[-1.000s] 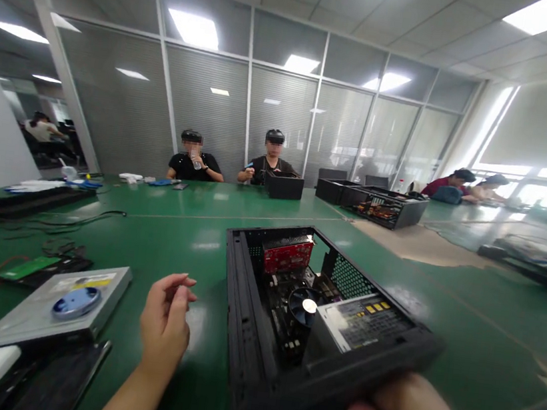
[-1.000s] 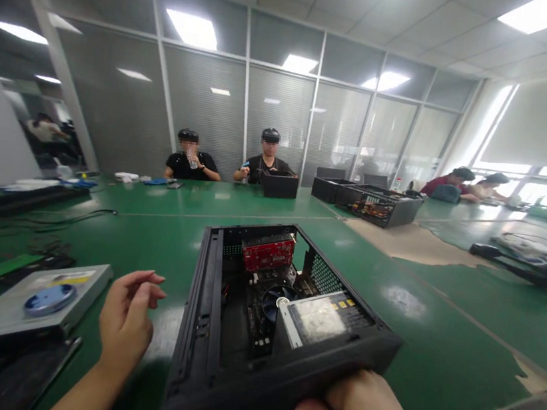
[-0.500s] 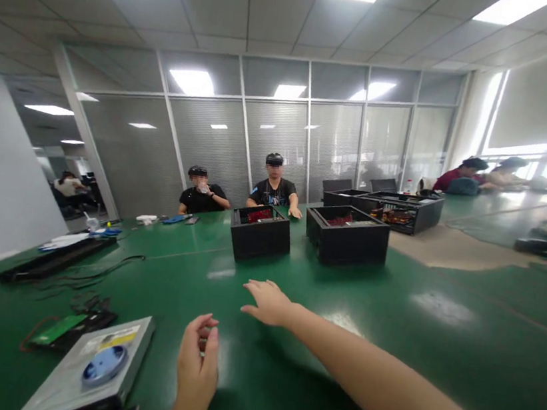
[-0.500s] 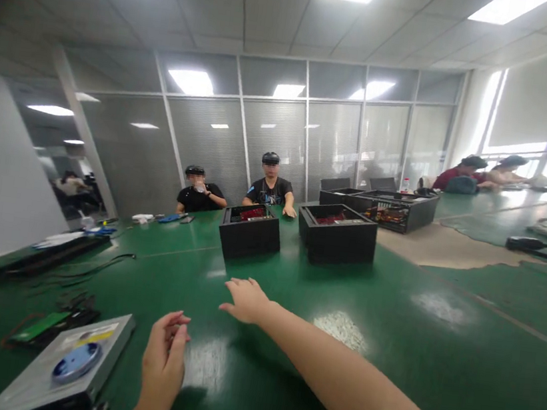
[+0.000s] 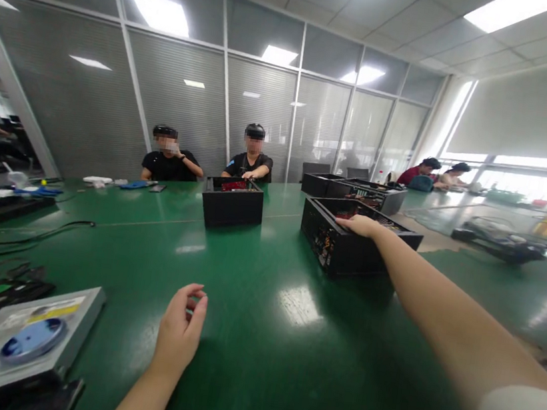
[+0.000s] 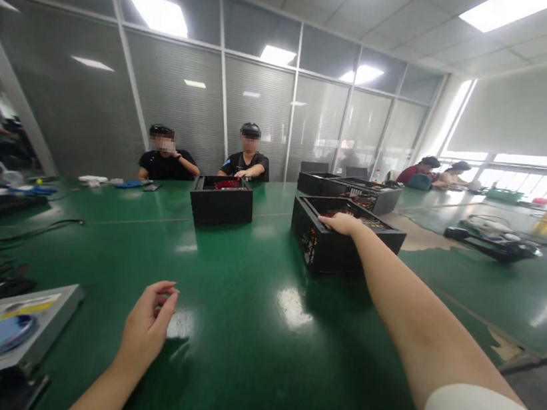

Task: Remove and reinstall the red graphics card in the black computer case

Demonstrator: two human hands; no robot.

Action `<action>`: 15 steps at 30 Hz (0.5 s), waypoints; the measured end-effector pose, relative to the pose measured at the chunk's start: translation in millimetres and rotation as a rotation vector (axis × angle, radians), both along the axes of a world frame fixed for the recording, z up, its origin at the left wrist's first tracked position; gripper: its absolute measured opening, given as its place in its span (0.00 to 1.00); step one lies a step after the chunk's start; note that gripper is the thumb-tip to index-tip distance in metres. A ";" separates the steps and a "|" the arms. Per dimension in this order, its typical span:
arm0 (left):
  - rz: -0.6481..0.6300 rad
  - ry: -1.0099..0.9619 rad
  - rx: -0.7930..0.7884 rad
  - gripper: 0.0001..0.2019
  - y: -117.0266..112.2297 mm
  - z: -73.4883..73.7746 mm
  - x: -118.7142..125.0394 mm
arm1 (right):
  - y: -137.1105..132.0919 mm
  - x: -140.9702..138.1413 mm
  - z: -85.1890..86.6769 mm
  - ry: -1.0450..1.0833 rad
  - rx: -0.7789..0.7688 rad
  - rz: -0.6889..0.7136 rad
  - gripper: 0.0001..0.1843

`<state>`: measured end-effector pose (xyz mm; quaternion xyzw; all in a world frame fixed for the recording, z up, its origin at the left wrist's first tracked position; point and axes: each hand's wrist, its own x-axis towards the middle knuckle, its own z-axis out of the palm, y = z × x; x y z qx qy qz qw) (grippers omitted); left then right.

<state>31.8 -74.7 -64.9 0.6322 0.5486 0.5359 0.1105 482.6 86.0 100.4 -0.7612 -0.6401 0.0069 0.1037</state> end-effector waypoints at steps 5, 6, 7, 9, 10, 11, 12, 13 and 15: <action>0.018 -0.044 -0.049 0.20 9.9 -8.2 -7.4 | -17.3 -3.0 -7.6 0.011 -0.118 0.099 0.33; 0.009 -0.044 -0.055 0.20 11.0 -9.5 -8.0 | -24.0 -5.2 -7.3 0.002 -0.115 0.109 0.35; 0.004 -0.042 -0.058 0.20 11.8 -10.7 -8.3 | -31.5 -7.5 -7.0 -0.008 -0.110 0.119 0.37; 0.010 -0.047 -0.053 0.20 12.8 -12.7 -8.8 | -49.1 -13.2 -7.5 -0.025 -0.104 0.147 0.41; 0.018 -0.059 -0.050 0.20 13.3 -13.5 -9.1 | -59.7 -17.3 -8.4 -0.029 -0.106 0.163 0.42; 0.023 -0.078 -0.051 0.20 14.0 -14.1 -9.5 | -71.8 -22.8 -9.7 -0.033 -0.113 0.186 0.42; 0.028 -0.102 -0.055 0.20 15.0 -14.5 -10.0 | -86.1 -30.1 -11.0 -0.039 -0.123 0.226 0.41; 0.033 -0.126 -0.064 0.21 16.2 -14.5 -10.6 | -103.0 -39.3 -12.1 -0.049 -0.128 0.280 0.40; 0.047 -0.169 -0.085 0.23 19.5 -13.8 -11.9 | -145.4 -63.2 -12.2 -0.074 -0.128 0.405 0.38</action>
